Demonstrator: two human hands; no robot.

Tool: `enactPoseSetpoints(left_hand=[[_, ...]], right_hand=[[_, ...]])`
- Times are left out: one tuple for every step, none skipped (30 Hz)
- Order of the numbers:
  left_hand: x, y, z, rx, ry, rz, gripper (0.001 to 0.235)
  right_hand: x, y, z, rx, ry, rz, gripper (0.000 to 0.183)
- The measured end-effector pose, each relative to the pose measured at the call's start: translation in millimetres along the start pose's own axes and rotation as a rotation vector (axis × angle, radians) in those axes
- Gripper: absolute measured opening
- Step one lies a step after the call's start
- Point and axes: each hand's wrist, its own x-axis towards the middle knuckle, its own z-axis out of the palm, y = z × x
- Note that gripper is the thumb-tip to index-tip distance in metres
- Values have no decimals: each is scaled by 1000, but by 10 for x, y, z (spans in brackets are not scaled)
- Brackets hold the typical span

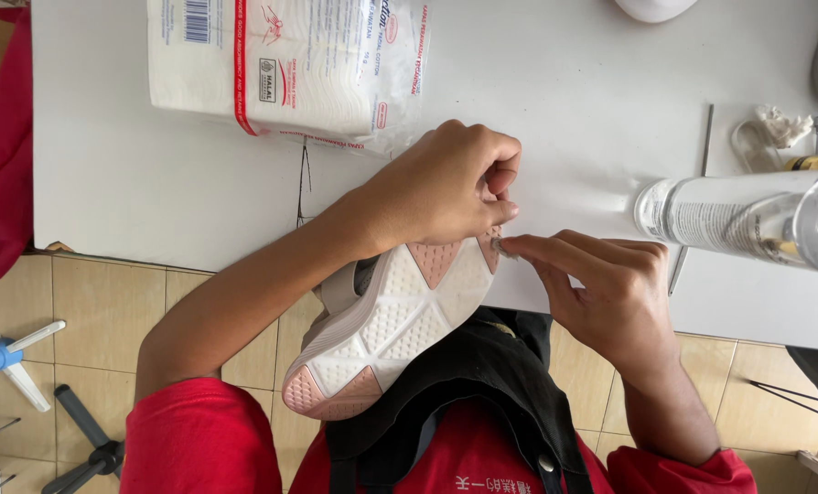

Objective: The person cleans the sole of a white and pink sneaker using a cotton swab and a clear liquid. They repeatedly rub the textured sole surface, focusing on specific areas, and occasionally adjust the swab.

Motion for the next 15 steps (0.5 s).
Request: enactPoseSetpoints(left_hand=[[10,-14,5,-2,2,-4,42],[22,-33,10,6,2,10,41],[32,-52,25,11,0,22,41],[30,-61,18,7,1,17,41],[35,-66,20,6,0,21,41],[38,-68,24,5,-1,25,41],[38,-62,9,2,0,22,41],[33,-51,-6,-8,-11,4,40],[21,-39,-23,-17,-20,-16,40],[29,-56,-12,-17,-17,-21,40],[38,-71,1,-15,-9,8,41],[48,-82,16,-12,-2,37,42],[42,-76,11,-7,0,37,42],[35,-68,5,-14,1,25,40],[28,-60,-2,-22,3,13,38]], right_hand=[[5,16,8,3,-3,-2,24],[10,33,20,6,3,-13,25],[8,50,30,9,8,-22,26],[17,51,56,13,2,-22,26],[18,53,75,31,5,-11,26],[16,55,92,49,8,0,27],[13,49,129,51,5,-1,27],[7,38,163,99,34,30,20],[3,26,199,149,63,60,16],[-11,34,187,152,61,57,16],[-36,34,179,131,93,99,21],[-62,34,166,110,124,141,27],[-49,22,126,112,128,138,27],[-35,7,85,116,106,155,25],[-19,-9,38,117,82,171,23]])
